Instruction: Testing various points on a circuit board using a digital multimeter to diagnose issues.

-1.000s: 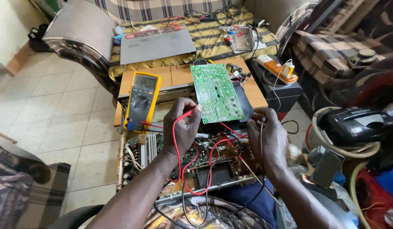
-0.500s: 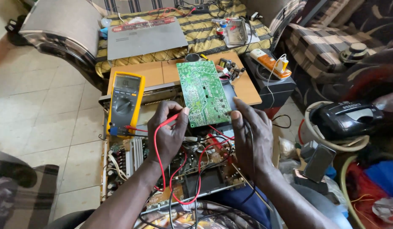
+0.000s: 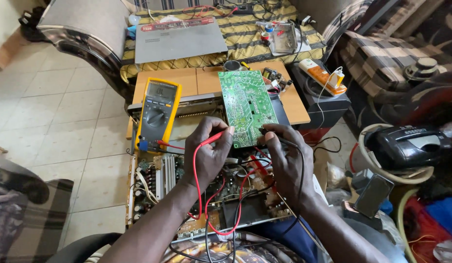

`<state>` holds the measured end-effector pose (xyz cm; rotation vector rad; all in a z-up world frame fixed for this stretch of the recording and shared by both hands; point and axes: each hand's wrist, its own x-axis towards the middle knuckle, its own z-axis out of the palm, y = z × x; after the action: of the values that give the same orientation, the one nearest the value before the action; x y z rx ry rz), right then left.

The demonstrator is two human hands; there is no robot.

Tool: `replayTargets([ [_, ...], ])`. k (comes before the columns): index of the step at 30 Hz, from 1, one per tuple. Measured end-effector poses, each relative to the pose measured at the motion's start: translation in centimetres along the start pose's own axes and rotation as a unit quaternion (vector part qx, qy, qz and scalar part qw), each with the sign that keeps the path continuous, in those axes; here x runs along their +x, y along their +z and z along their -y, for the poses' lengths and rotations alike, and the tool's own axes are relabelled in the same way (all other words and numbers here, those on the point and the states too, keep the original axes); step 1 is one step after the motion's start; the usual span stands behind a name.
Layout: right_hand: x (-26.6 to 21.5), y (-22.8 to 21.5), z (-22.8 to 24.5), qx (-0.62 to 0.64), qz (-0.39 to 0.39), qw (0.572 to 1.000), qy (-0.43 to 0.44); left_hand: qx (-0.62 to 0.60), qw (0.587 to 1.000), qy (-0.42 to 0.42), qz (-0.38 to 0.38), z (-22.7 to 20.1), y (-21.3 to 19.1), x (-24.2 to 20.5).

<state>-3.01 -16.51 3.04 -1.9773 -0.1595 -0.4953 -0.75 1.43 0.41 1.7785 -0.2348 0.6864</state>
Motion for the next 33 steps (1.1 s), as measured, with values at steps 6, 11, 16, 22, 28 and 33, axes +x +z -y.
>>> replayTargets([
  [6, 0.1, -0.4, 0.1, 0.028, 0.017, 0.999, 0.017, -0.004, 1.000, -0.010, 0.007, -0.1, 0.3, 0.0],
  [11, 0.2, -0.3, -0.1, 0.035, 0.011, 0.999, 0.033, 0.000, 1.000, -0.022, 0.011, 0.0, 0.4, 0.7],
  [16, 0.5, -0.3, -0.1, 0.048, 0.010, 0.997, 0.057, -0.011, 0.998, -0.051, 0.030, -1.3, 0.5, 1.0],
  [22, 0.9, -0.6, -0.2, 0.041, 0.020, 0.997, 0.061, 0.030, 0.998, -0.048, 0.039, -1.4, -0.2, -0.5],
  [28, 0.5, -0.8, 1.1, 0.057, 0.023, 0.997, 0.051, 0.009, 0.999, -0.040, 0.025, -1.0, -0.2, -0.5],
  [33, 0.3, -0.8, 0.6, 0.022, 0.031, 0.999, 0.015, 0.013, 1.000, -0.011, 0.020, -1.9, 0.0, -0.7],
])
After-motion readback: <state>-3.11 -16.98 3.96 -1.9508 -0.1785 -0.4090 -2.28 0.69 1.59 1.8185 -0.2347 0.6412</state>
